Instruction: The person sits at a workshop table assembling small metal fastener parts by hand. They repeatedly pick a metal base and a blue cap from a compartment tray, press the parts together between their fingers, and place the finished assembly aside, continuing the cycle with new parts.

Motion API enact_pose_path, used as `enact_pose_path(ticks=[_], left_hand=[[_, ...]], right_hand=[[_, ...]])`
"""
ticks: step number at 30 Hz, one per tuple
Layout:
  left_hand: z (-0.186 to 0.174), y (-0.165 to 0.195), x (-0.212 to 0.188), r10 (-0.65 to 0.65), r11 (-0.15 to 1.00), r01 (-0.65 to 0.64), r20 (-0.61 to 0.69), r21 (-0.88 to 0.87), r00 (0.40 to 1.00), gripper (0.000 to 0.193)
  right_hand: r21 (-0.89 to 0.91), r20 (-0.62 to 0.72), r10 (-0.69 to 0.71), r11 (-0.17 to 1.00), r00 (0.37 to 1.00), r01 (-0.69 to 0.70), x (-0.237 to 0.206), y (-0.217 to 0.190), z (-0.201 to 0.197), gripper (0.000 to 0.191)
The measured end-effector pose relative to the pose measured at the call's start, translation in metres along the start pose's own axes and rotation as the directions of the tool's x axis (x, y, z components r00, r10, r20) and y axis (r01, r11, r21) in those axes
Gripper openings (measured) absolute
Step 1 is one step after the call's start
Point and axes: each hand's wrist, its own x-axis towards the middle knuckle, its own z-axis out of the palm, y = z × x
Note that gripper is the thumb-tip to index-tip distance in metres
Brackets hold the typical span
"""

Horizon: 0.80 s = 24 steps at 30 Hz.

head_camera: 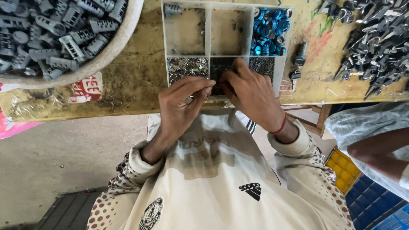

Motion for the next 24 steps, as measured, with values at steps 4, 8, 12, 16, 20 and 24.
enact_pose_path(ticks=[4, 8, 12, 16, 20, 24], left_hand=[[-0.001, 0.004, 0.000, -0.031, 0.999, 0.031, -0.004, -0.021, 1.000, 0.022], [0.001, 0.007, -0.003, -0.021, 1.000, 0.021, 0.003, -0.012, 1.000, 0.021], [0.018, 0.005, -0.006, -0.151, 0.954, 0.145, -0.001, -0.262, 0.989, 0.019], [0.028, 0.002, -0.006, -0.183, 0.880, 0.198, 0.077, -0.431, 0.980, 0.016], [0.029, 0.002, -0.005, -0.102, 0.899, 0.136, 0.102, -0.415, 0.990, 0.018], [0.027, 0.004, -0.003, -0.087, 0.921, 0.124, 0.115, -0.370, 0.989, 0.019]], right_hand=[[0.094, -0.043, 0.054, 0.994, 0.998, -0.050, -0.002, 0.002, -0.001, 0.014], [0.389, -0.141, 0.095, 0.921, 0.985, -0.034, -0.011, 0.006, -0.007, 0.013], [0.764, -0.108, 0.046, 0.643, 0.993, 0.054, -0.021, 0.005, -0.001, 0.008], [0.958, 0.034, 0.189, 0.273, 0.981, -0.086, -0.033, -0.001, 0.014, 0.014], [0.962, 0.072, 0.206, 0.244, 0.976, -0.122, -0.043, -0.002, 0.019, 0.016], [0.860, -0.097, 0.177, 0.511, 0.979, -0.007, -0.043, -0.004, 0.015, 0.013]])
